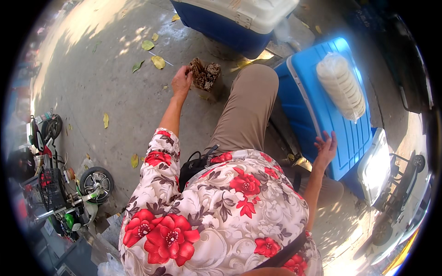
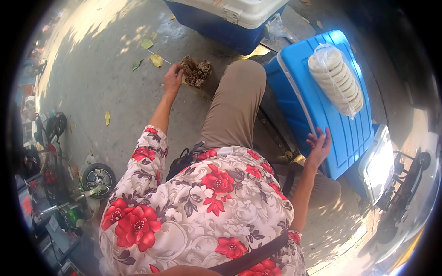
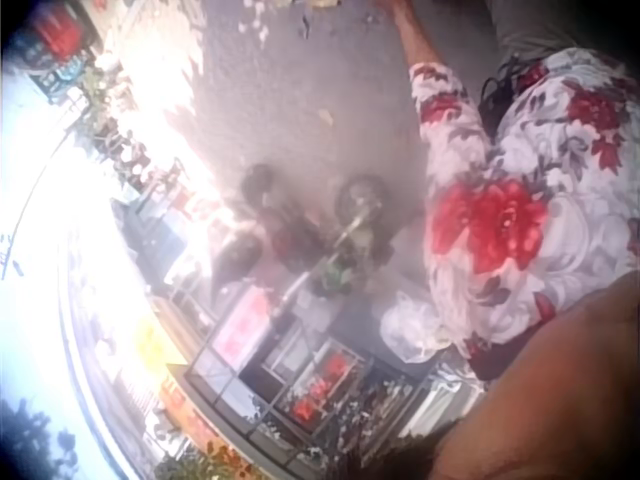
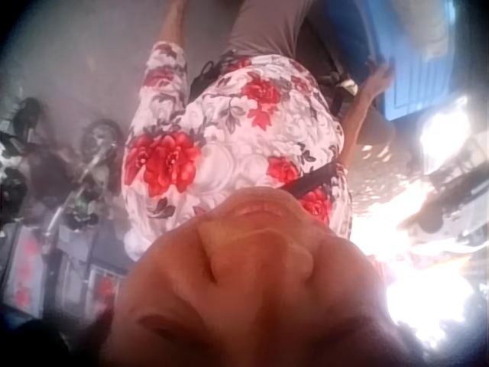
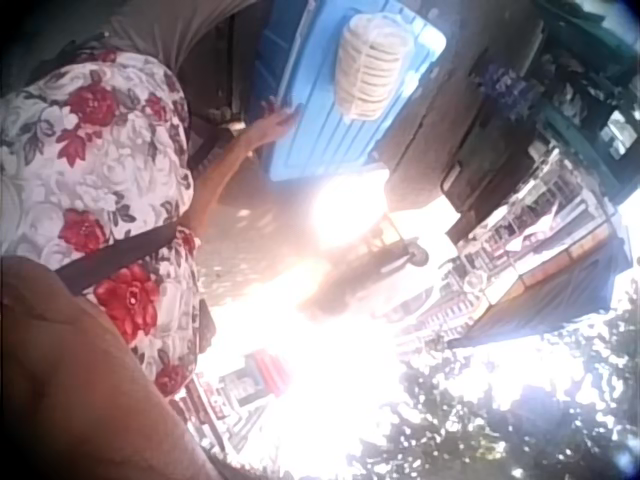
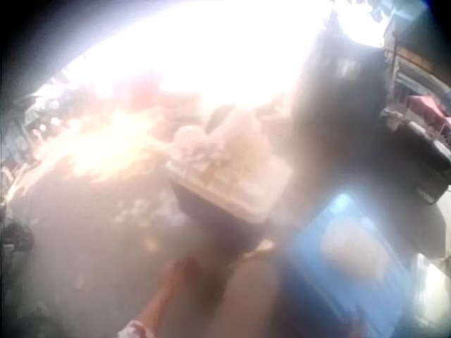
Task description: The person assembles round flatbreads onto wooden skewers. They pick up flatbreads from a blue cooler, insert skewers through the center, and place the assembled items into plastic bags on the cooler.
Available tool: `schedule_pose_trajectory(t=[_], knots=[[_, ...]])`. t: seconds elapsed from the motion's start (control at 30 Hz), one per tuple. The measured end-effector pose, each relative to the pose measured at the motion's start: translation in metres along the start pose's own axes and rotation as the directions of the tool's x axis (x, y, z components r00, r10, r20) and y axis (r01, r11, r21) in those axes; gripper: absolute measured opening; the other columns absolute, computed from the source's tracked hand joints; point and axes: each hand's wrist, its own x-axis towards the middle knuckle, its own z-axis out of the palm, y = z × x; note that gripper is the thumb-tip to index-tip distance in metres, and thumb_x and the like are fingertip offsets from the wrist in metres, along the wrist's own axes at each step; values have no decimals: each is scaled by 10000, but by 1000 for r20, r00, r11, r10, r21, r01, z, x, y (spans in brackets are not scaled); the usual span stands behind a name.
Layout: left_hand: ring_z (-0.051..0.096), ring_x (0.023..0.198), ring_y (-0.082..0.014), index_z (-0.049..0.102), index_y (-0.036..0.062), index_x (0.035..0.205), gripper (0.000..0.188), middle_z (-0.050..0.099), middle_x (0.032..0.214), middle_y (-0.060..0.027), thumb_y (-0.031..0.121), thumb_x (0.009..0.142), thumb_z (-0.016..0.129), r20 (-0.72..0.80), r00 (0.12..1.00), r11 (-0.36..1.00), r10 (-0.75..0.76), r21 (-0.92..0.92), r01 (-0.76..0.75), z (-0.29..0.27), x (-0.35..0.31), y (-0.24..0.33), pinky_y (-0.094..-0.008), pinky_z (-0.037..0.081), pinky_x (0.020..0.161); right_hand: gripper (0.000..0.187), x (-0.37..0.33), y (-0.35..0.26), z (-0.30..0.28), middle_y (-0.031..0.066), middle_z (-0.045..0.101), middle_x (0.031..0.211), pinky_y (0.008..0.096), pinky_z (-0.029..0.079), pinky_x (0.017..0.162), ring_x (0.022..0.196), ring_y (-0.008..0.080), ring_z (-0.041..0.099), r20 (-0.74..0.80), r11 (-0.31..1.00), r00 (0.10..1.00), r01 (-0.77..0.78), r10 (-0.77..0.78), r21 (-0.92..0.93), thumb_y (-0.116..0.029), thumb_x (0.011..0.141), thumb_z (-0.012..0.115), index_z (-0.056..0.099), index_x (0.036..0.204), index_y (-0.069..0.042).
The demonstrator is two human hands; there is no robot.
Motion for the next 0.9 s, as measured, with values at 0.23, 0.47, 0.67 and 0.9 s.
schedule_pose_trajectory(t=[0.23,0.47,0.67,0.9], knots=[[622,837,-302,578,119,1025,232,617,945,-104,195,812,630,-10,999,992,33,-118,-34,1,-10,-1,-385,489,708,426,-2,4,5,147,575,1178,248,503,645,818,156,626,42,1000,999,-10,11,-20,-252,965,478,397,1330,-48],[608,787,-319,557,91,934,176,602,867,-92,192,813,636,-63,992,993,107,59,-104,-1,1,9,-399,479,649,408,-3,3,7,151,586,1142,246,503,621,791,153,624,55,1000,998,-11,12,-18,-223,971,461,398,1317,-15],[611,739,-307,556,67,892,142,608,815,-115,161,817,632,-96,981,977,166,-115,-177,-28,31,24,-388,474,631,413,-4,9,4,138,587,1155,247,500,640,811,152,624,75,999,997,-29,32,-34,-248,964,480,413,1316,-44],[619,745,-287,558,47,909,154,607,836,-126,151,821,630,41,986,986,159,-65,-156,-27,26,15,-369,478,636,404,-8,6,16,136,591,1139,244,500,630,800,152,624,82,999,995,-49,50,-22,-243,964,478,423,1306,-37]])
